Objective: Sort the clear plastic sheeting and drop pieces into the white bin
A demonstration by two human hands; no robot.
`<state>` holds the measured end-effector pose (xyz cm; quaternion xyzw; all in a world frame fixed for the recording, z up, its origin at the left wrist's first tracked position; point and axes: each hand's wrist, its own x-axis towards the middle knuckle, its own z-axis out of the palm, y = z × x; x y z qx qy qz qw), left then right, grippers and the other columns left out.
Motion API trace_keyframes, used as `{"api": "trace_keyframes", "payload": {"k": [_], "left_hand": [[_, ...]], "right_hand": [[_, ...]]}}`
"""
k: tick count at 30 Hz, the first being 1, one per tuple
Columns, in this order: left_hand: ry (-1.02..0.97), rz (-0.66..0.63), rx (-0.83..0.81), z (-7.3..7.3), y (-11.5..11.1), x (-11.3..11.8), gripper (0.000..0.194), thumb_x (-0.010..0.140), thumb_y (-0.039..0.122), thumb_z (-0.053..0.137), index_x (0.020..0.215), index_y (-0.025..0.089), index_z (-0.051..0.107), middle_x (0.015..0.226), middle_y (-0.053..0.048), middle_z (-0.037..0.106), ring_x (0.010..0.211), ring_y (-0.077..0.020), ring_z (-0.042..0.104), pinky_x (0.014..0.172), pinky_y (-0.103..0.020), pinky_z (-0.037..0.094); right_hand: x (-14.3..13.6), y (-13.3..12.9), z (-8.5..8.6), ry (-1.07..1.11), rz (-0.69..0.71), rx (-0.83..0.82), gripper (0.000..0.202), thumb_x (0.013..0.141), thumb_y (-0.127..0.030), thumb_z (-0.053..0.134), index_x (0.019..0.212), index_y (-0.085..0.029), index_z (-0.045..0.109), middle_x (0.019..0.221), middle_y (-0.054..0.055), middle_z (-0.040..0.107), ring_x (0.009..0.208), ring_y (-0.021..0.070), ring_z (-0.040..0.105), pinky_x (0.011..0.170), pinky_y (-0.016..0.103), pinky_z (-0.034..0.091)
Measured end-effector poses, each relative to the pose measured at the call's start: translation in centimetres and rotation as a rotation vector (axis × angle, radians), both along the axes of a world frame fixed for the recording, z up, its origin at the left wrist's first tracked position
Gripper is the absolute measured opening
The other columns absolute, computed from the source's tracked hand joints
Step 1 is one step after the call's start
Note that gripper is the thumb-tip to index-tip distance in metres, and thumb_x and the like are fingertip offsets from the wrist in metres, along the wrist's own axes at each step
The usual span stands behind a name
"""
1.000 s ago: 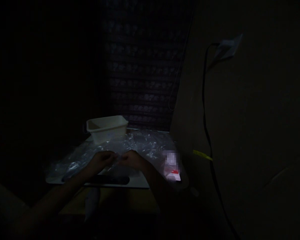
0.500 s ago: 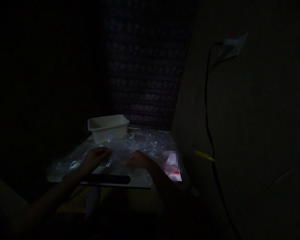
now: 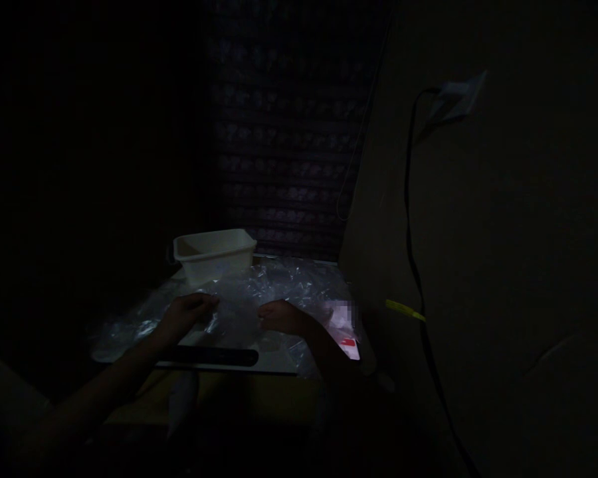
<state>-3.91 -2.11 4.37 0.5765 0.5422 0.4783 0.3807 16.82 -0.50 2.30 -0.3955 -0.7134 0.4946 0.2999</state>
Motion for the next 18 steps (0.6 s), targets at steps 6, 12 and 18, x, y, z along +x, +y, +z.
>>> {"api": "trace_keyframes", "payload": {"k": [6,12,18], "left_hand": [[-0.033,-0.024,-0.005,0.4,-0.3,1.1,0.021,0.050,0.034,0.056,0.052,0.013,0.054,0.041,0.003,0.045,0.038,-0.0062,0.038,0.039,-0.018,0.028],[-0.133,0.039,-0.017,0.8,-0.2,1.0,0.025,0.052,0.037,0.054,0.051,0.012,0.052,0.037,0.006,0.038,0.035,-0.0042,0.032,0.035,-0.017,0.024],[-0.259,0.167,0.060,0.5,0.0,0.8,0.025,0.055,0.036,0.052,0.056,0.012,0.051,0.039,0.007,0.034,0.035,-0.0031,0.029,0.034,-0.016,0.022]], "right_hand": [[-2.4,0.5,0.9,-0.188,0.021,0.177,0.015,0.053,-0.025,0.053,0.048,-0.011,0.051,0.044,-0.005,0.042,0.044,0.0053,0.038,0.043,0.018,0.028],[-1.6,1.2,1.7,-0.020,-0.113,0.078,0.016,0.053,-0.025,0.054,0.047,-0.011,0.050,0.044,-0.004,0.045,0.044,0.0057,0.041,0.045,0.019,0.030],[-2.3,0.9,0.2,0.620,-0.364,-0.395,0.019,0.058,-0.032,0.050,0.062,-0.014,0.047,0.058,0.000,0.051,0.053,0.0084,0.050,0.056,0.023,0.038]]}}
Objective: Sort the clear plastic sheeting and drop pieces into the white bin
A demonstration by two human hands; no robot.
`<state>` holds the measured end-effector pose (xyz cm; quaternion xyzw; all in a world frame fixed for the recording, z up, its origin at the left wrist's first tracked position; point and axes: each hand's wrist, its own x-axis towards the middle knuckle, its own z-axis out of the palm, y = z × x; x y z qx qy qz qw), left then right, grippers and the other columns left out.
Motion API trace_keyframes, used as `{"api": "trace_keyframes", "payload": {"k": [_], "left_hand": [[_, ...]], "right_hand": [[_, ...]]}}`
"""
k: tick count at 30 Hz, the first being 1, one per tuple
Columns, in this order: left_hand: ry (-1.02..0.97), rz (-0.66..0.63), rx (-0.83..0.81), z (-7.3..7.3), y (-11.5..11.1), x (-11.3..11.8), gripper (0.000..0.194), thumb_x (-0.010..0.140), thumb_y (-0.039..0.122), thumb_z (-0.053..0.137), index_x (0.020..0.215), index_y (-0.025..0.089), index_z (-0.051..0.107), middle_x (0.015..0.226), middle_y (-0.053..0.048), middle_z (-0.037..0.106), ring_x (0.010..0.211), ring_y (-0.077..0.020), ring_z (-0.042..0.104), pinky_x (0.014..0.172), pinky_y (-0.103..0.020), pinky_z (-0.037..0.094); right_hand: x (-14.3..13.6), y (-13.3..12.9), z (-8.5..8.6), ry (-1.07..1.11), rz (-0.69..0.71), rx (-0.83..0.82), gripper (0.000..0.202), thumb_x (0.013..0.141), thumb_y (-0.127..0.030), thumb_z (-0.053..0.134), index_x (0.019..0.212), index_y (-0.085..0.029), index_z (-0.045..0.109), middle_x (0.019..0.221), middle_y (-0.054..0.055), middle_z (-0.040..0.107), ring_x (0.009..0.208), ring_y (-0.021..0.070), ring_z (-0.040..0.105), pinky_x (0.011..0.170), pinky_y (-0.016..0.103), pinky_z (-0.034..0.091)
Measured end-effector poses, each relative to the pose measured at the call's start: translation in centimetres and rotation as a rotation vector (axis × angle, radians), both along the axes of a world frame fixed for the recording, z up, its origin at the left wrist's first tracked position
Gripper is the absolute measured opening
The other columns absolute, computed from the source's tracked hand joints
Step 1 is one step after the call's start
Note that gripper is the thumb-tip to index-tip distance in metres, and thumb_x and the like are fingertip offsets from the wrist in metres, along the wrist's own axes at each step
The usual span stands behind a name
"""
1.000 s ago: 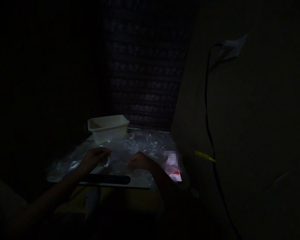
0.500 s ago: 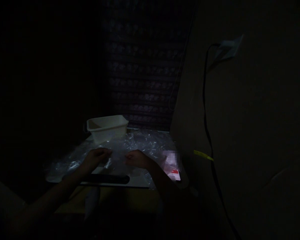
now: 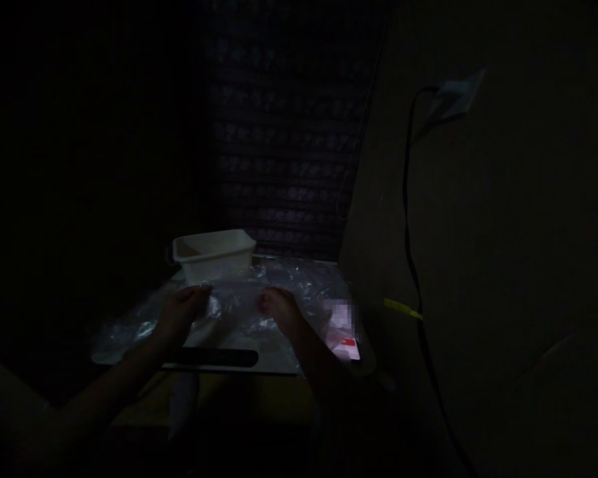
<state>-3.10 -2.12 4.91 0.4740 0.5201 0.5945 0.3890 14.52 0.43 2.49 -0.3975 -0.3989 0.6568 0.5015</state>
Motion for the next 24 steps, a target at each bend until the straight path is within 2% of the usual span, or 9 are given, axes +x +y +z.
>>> {"api": "trace_keyframes", "payload": {"k": [3,5,7,9,12,16,20,24], "left_hand": [[-0.073,0.109,0.059,-0.1,0.3,0.1,0.025,0.054,0.036,0.052,0.057,0.011,0.050,0.042,0.005,0.037,0.036,-0.0040,0.033,0.035,-0.017,0.026],[-0.105,0.171,0.090,-0.1,0.5,0.3,0.026,0.054,0.037,0.051,0.058,0.011,0.049,0.043,0.005,0.039,0.037,-0.0047,0.034,0.036,-0.018,0.028],[-0.100,0.215,0.109,-0.1,0.6,0.5,0.026,0.054,0.037,0.050,0.058,0.012,0.050,0.045,0.004,0.042,0.038,-0.0054,0.036,0.038,-0.018,0.030],[-0.061,0.249,0.128,0.0,0.5,0.8,0.025,0.055,0.036,0.049,0.060,0.012,0.051,0.049,0.003,0.045,0.042,-0.0063,0.040,0.041,-0.019,0.033],[0.024,0.297,0.137,0.2,0.1,1.4,0.025,0.057,0.036,0.047,0.063,0.012,0.053,0.056,0.001,0.050,0.050,-0.0085,0.045,0.046,-0.019,0.035],[0.068,0.306,0.127,0.4,-0.2,2.0,0.026,0.059,0.036,0.046,0.063,0.012,0.054,0.060,-0.001,0.053,0.056,-0.0103,0.047,0.049,-0.019,0.036],[-0.065,0.208,0.116,-0.2,0.0,1.9,0.026,0.056,0.034,0.050,0.068,0.012,0.053,0.061,-0.001,0.052,0.053,-0.0093,0.047,0.048,-0.019,0.037],[-0.312,-0.032,0.092,-0.8,0.1,1.4,0.025,0.055,0.030,0.052,0.074,0.014,0.052,0.065,0.000,0.053,0.056,-0.0097,0.049,0.051,-0.022,0.040]], "right_hand": [[-1.6,-0.9,-0.7,0.229,0.157,-0.250,0.031,0.063,-0.043,0.041,0.067,-0.013,0.045,0.073,0.007,0.054,0.069,0.0134,0.053,0.062,0.028,0.040],[-2.8,-1.7,-0.8,0.266,0.273,-0.284,0.037,0.063,-0.046,0.040,0.073,-0.011,0.047,0.085,0.011,0.052,0.078,0.0150,0.052,0.066,0.029,0.039],[-3.9,-2.3,-0.6,0.265,0.311,-0.240,0.035,0.062,-0.043,0.044,0.077,-0.012,0.048,0.092,0.011,0.050,0.084,0.0146,0.049,0.069,0.028,0.038],[-4.9,-2.6,-0.4,0.258,0.263,-0.182,0.030,0.060,-0.038,0.049,0.078,-0.014,0.049,0.094,0.008,0.050,0.088,0.0138,0.047,0.069,0.026,0.037],[-6.1,-2.7,0.0,0.277,0.097,-0.136,0.024,0.057,-0.032,0.054,0.075,-0.017,0.050,0.091,0.003,0.051,0.089,0.0132,0.046,0.067,0.024,0.037],[-6.7,-2.2,0.2,0.351,-0.082,-0.139,0.018,0.053,-0.027,0.056,0.066,-0.017,0.049,0.079,0.001,0.053,0.075,0.0110,0.050,0.058,0.021,0.038],[-5.9,-1.2,0.5,0.353,-0.185,-0.126,0.015,0.052,-0.022,0.057,0.063,-0.017,0.048,0.066,0.000,0.052,0.061,0.0093,0.049,0.053,0.021,0.038],[-4.3,-0.3,0.8,0.256,-0.256,0.006,0.017,0.048,-0.022,0.059,0.058,-0.015,0.047,0.057,0.000,0.051,0.054,0.0086,0.047,0.050,0.021,0.037]]}}
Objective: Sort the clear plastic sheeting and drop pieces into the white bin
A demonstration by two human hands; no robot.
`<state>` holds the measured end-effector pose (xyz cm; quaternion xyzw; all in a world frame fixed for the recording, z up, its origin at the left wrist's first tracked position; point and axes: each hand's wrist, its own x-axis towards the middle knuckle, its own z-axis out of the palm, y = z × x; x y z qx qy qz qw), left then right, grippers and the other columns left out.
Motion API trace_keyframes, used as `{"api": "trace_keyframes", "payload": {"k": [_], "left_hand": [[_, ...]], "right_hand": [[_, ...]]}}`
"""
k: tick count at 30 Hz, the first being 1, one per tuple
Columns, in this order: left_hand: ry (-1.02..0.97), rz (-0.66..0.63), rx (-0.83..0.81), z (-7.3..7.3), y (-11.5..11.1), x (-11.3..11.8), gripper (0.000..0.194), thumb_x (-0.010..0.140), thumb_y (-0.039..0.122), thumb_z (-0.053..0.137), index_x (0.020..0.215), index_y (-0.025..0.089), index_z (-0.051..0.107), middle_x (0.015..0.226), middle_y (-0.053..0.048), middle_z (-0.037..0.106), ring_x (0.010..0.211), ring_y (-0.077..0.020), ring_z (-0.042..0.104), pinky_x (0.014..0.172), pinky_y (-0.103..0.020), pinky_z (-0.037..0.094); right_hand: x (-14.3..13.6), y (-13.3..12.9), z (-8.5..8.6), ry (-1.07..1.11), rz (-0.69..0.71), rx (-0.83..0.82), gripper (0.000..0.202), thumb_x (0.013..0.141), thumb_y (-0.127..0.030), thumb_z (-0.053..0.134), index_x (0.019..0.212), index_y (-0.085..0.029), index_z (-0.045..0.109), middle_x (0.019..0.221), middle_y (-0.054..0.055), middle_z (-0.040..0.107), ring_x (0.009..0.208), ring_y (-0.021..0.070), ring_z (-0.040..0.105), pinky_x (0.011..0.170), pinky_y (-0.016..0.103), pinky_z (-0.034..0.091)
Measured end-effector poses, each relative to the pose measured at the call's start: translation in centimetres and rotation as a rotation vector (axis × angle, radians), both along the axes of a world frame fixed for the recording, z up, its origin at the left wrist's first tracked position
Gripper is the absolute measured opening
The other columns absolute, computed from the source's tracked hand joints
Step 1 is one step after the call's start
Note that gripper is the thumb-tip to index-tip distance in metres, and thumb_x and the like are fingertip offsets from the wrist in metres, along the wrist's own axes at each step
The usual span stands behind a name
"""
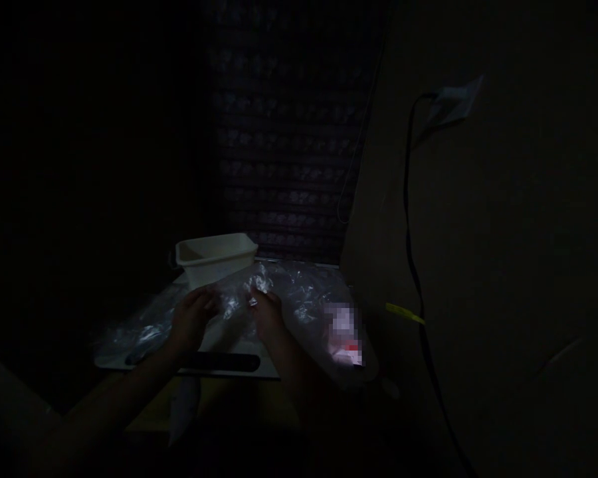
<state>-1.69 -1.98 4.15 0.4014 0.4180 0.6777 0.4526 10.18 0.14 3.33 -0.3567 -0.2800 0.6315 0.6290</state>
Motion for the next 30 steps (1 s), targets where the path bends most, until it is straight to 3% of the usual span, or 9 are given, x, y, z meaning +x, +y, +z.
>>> {"api": "trace_keyframes", "payload": {"k": [4,7,9,17,24,30], "left_hand": [[-0.102,-0.292,-0.105,0.4,-0.4,-0.3,0.023,0.057,0.032,0.049,0.071,0.014,0.054,0.072,-0.002,0.056,0.062,-0.0155,0.052,0.049,-0.027,0.042],[-0.018,-0.486,-0.220,0.4,-0.8,-0.2,0.025,0.056,0.035,0.051,0.065,0.012,0.056,0.065,-0.005,0.058,0.060,-0.0171,0.053,0.049,-0.026,0.041],[0.088,-0.536,-0.236,0.0,-0.9,0.0,0.022,0.054,0.032,0.054,0.061,0.011,0.056,0.056,-0.004,0.057,0.054,-0.0149,0.052,0.049,-0.024,0.039],[0.299,-0.392,-0.225,-0.8,-0.7,0.3,0.023,0.055,0.034,0.054,0.057,0.011,0.053,0.043,0.002,0.051,0.038,-0.0072,0.043,0.039,-0.019,0.031],[0.250,-0.423,-0.240,-0.8,-0.3,0.3,0.023,0.056,0.032,0.054,0.065,0.011,0.053,0.050,0.001,0.053,0.045,-0.0089,0.047,0.045,-0.021,0.035],[0.213,-0.403,-0.220,-1.3,0.1,-0.1,0.019,0.054,0.029,0.055,0.061,0.011,0.052,0.045,0.004,0.048,0.039,-0.0056,0.042,0.041,-0.019,0.033]], "right_hand": [[1.8,0.5,0.2,-0.191,0.104,0.130,0.018,0.047,-0.025,0.060,0.053,-0.012,0.049,0.053,-0.001,0.050,0.051,0.0070,0.046,0.050,0.021,0.036],[2.9,0.5,0.0,-0.372,0.270,0.157,0.019,0.046,-0.026,0.061,0.052,-0.011,0.050,0.049,-0.002,0.050,0.046,0.0063,0.045,0.048,0.022,0.035],[3.1,0.3,-0.3,-0.482,0.358,0.166,0.020,0.046,-0.027,0.061,0.051,-0.010,0.051,0.046,-0.002,0.049,0.043,0.0056,0.044,0.045,0.021,0.033],[3.0,-0.5,-0.5,-0.524,0.460,0.141,0.023,0.050,-0.033,0.058,0.054,-0.012,0.048,0.045,-0.005,0.044,0.040,0.0043,0.040,0.041,0.019,0.029],[3.1,-0.6,-0.5,-0.546,0.385,0.140,0.020,0.050,-0.029,0.058,0.053,-0.011,0.049,0.044,-0.005,0.045,0.037,0.0029,0.038,0.039,0.018,0.026],[3.3,-0.3,-1.0,-0.513,0.360,0.134,0.019,0.048,-0.027,0.058,0.054,-0.012,0.049,0.043,-0.006,0.044,0.035,0.0025,0.036,0.038,0.017,0.024]]}}
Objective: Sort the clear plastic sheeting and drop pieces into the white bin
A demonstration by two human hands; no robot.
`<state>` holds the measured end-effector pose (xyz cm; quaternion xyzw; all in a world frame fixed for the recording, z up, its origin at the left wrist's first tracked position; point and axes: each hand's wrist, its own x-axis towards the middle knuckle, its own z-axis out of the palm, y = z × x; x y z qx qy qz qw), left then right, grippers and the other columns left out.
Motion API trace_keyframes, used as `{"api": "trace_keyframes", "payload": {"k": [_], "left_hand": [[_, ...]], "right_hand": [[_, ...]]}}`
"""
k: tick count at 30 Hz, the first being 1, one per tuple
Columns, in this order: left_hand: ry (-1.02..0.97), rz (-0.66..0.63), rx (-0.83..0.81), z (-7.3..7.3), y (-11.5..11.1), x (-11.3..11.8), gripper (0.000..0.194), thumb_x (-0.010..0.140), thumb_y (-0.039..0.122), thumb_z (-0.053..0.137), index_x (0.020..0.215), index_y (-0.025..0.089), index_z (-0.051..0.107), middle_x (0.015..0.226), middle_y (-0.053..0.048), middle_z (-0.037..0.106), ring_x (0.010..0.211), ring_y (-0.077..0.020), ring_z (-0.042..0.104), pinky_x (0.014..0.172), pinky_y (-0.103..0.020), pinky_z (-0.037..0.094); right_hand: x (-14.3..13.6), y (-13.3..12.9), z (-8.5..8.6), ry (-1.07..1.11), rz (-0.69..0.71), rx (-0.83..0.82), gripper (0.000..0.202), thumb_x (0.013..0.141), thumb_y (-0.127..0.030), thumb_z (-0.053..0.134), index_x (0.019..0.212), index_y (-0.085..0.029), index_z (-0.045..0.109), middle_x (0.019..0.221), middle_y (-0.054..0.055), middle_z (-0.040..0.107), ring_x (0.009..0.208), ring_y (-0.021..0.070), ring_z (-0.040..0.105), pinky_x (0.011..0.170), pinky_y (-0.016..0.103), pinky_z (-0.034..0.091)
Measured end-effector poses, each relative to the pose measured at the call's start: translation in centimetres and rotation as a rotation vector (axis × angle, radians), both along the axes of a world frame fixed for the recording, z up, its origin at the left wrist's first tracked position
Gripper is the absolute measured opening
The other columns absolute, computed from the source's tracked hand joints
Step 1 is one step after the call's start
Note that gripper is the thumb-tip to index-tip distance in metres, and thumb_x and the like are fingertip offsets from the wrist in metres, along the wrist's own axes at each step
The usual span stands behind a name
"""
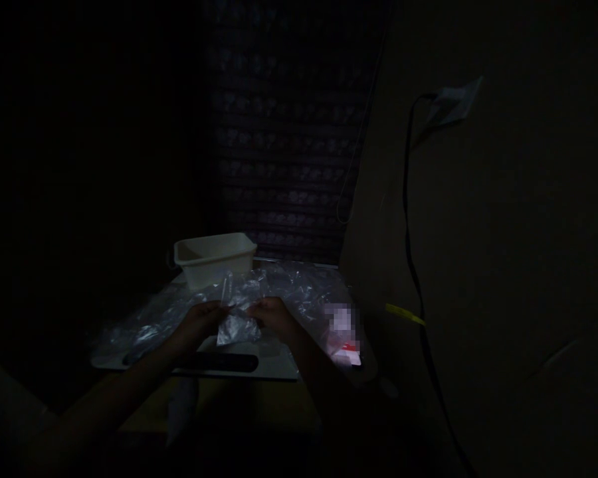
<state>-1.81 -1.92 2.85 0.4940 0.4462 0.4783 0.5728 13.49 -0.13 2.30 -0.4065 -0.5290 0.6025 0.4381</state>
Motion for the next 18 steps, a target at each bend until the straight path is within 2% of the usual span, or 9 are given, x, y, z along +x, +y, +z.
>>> {"api": "trace_keyframes", "payload": {"k": [5,12,18], "left_hand": [[-0.028,0.015,0.028,-0.27,0.16,-0.22,0.016,0.055,0.025,0.053,0.063,0.012,0.052,0.044,0.005,0.046,0.037,-0.0046,0.041,0.040,-0.018,0.032],[-0.052,0.028,0.006,0.00,0.15,-0.16,0.024,0.054,0.022,0.052,0.075,0.012,0.052,0.044,0.005,0.047,0.037,-0.0057,0.042,0.040,-0.019,0.033],[-0.115,0.039,0.026,0.15,-0.13,-0.02,0.016,0.053,0.021,0.052,0.068,0.014,0.054,0.045,0.004,0.048,0.037,-0.0058,0.043,0.039,-0.018,0.033]], "right_hand": [[0.18,0.44,-0.67,0.054,0.010,0.013,0.016,0.050,-0.025,0.057,0.057,-0.013,0.050,0.043,-0.006,0.043,0.035,0.0019,0.035,0.037,0.017,0.023],[0.34,0.27,-0.79,0.080,0.009,-0.003,0.013,0.053,-0.024,0.054,0.060,-0.014,0.051,0.042,-0.007,0.041,0.033,0.0015,0.032,0.034,0.016,0.018],[0.38,0.61,-0.97,0.085,-0.009,-0.029,0.012,0.052,-0.019,0.051,0.064,-0.015,0.053,0.039,-0.007,0.040,0.032,0.0019,0.030,0.034,0.016,0.017]]}}
